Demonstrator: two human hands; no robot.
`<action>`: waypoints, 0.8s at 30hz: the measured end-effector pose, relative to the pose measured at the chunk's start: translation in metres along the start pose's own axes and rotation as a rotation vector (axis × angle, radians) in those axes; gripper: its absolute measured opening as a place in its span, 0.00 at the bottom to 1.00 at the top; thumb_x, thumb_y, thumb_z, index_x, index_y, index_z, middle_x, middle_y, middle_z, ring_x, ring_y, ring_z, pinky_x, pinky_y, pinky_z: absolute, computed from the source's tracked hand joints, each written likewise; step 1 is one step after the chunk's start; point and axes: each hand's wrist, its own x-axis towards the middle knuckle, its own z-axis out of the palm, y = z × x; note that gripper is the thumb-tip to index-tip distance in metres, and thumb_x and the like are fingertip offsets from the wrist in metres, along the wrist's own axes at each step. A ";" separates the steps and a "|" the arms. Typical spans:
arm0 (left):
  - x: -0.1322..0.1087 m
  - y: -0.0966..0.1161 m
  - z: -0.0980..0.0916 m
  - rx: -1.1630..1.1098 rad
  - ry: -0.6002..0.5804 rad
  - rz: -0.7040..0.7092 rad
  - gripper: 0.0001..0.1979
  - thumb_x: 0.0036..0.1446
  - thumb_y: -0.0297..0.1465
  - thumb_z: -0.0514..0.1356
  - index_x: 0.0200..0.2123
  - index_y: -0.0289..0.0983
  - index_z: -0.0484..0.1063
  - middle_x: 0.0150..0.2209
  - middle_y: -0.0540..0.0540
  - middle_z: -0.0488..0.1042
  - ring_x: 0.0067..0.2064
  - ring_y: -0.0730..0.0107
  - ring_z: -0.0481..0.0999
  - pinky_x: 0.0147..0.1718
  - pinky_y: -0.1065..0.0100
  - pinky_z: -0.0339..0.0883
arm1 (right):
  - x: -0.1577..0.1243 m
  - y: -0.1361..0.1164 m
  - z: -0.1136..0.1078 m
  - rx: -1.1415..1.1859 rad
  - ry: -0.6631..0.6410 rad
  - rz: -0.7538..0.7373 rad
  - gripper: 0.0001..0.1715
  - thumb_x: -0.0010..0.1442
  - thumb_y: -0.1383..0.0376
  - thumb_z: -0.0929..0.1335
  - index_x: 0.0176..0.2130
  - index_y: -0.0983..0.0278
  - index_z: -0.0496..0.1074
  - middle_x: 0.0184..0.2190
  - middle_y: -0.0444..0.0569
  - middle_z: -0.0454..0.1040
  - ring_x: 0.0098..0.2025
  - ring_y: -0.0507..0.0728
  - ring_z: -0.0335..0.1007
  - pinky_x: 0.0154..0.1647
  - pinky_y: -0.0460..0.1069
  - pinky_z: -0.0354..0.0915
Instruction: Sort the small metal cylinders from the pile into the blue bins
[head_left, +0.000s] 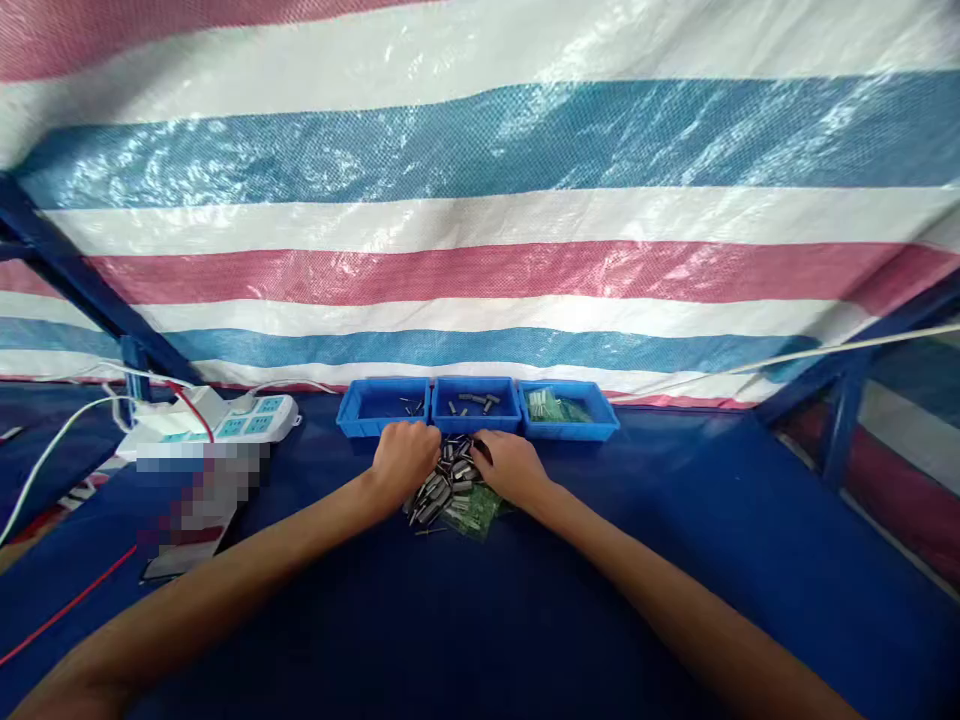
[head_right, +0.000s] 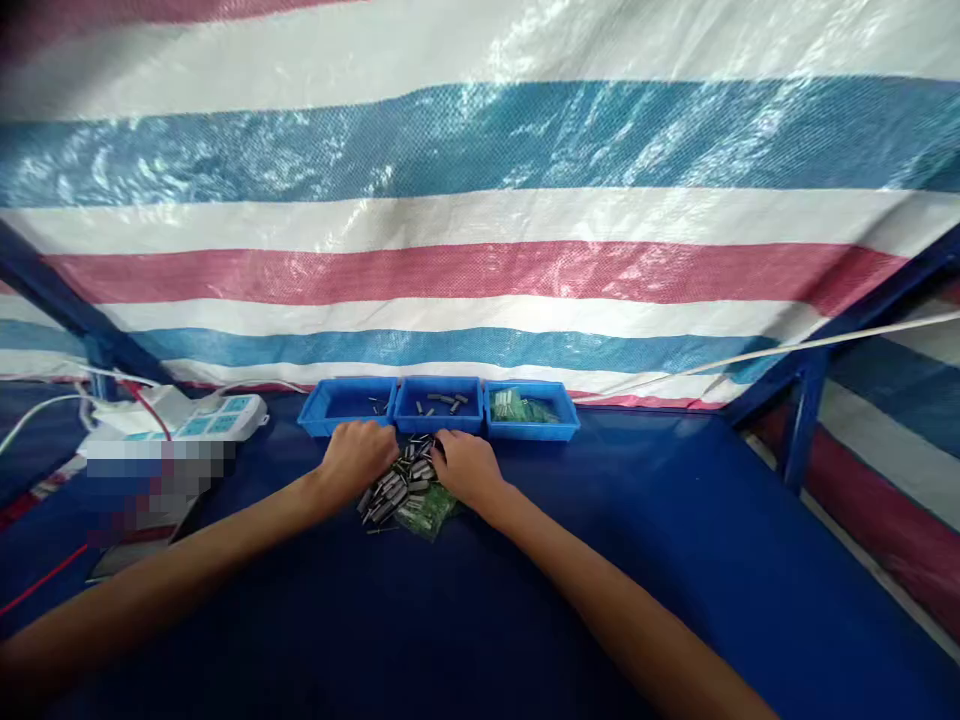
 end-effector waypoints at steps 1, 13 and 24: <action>-0.005 -0.001 -0.002 0.021 0.016 -0.012 0.15 0.58 0.26 0.50 0.27 0.33 0.76 0.25 0.36 0.77 0.31 0.48 0.79 0.25 0.62 0.64 | 0.000 -0.001 0.000 0.014 0.014 0.018 0.15 0.64 0.63 0.62 0.45 0.66 0.74 0.38 0.53 0.78 0.39 0.60 0.74 0.37 0.49 0.65; 0.027 -0.019 0.028 -0.734 0.386 0.310 0.12 0.62 0.36 0.56 0.34 0.35 0.75 0.18 0.53 0.69 0.20 0.80 0.63 0.23 0.76 0.56 | 0.006 0.008 -0.003 0.302 0.350 -0.040 0.14 0.66 0.63 0.60 0.42 0.65 0.73 0.36 0.51 0.75 0.31 0.55 0.70 0.36 0.48 0.63; 0.025 -0.010 0.061 -0.964 0.431 0.195 0.13 0.61 0.38 0.57 0.42 0.35 0.72 0.26 0.51 0.73 0.23 0.78 0.68 0.24 0.76 0.62 | 0.007 0.009 0.000 0.410 0.421 -0.066 0.12 0.65 0.64 0.63 0.35 0.65 0.73 0.30 0.48 0.74 0.27 0.53 0.66 0.32 0.47 0.61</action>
